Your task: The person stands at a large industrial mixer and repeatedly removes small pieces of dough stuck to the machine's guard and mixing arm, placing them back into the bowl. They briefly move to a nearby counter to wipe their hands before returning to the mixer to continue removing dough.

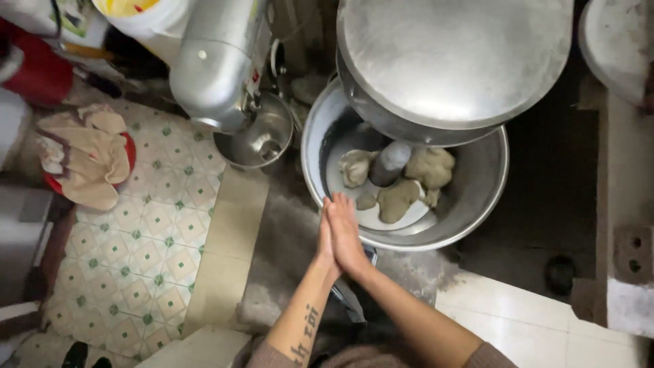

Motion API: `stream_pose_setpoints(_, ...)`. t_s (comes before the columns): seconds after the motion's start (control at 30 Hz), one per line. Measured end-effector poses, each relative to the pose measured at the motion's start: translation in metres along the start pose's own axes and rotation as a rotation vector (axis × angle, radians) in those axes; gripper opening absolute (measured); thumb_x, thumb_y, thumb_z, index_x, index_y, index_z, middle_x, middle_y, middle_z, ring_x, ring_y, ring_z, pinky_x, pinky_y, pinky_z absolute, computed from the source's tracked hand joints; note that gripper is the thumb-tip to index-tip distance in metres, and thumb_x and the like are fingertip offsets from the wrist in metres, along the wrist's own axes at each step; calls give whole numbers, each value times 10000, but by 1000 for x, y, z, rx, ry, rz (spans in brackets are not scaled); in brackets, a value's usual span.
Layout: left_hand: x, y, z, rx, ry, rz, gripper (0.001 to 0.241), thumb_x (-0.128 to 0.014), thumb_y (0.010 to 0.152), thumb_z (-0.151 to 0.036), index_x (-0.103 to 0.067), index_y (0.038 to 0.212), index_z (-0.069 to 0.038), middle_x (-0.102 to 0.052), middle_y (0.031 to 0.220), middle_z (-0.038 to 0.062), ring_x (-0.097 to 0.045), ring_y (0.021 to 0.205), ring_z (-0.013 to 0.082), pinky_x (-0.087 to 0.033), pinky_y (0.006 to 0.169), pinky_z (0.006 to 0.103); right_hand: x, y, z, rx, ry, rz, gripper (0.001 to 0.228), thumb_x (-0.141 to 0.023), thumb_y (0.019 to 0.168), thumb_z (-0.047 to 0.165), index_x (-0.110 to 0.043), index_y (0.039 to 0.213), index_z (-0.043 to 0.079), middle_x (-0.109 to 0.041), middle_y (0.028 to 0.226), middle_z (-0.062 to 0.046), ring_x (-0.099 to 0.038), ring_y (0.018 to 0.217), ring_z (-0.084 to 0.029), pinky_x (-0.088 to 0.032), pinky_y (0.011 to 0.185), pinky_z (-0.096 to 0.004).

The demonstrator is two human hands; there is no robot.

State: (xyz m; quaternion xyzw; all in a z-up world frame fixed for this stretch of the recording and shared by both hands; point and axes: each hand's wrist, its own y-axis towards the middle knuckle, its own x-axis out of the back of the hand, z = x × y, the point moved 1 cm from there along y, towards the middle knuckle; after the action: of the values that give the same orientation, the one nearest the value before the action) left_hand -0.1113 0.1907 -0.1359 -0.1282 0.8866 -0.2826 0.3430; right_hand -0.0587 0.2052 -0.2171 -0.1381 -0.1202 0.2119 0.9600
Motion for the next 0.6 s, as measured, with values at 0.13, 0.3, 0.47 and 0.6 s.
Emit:
stream_pose_setpoints(0.13,24,21,29,73,-77,-19,903,-390,1101,-790,-271,1837,-282,-295,1905,40,-311,1735,278,-196,1420,534,30,33,-45,-33,-163,-11,670,-297,1267,402,-229,1833,49,-178,1894,-256,-38,1745,-491,46,1374,-717)
stream_pose_setpoints(0.3,49,20,-10,109,46,-58,848,-398,1068,-647,-460,1755,-154,-464,1834,133,-488,1668,318,-416,1346,498,60,56,-43,-559,-54,49,867,-509,991,717,-619,1669,189,-617,1732,-38,-576,1598,-194,-395,1332,-356)
stream_pose_setpoints(0.47,105,48,-17,84,33,-207,702,-492,1087,-480,-595,1657,-84,-687,1672,191,-684,1522,330,-506,1270,470,76,103,-141,-636,-9,-32,561,-649,1046,471,-729,1505,159,-798,1412,-18,-753,1191,-188,-515,921,-324)
stream_pose_setpoints(0.6,145,47,-33,-29,176,-212,685,-465,1110,-479,-593,1648,-76,-707,1635,211,-696,1509,348,-516,1277,493,74,123,-144,-829,46,-109,621,-609,1133,341,-560,1676,45,-695,1548,-109,-778,1228,-317,-615,952,-464)
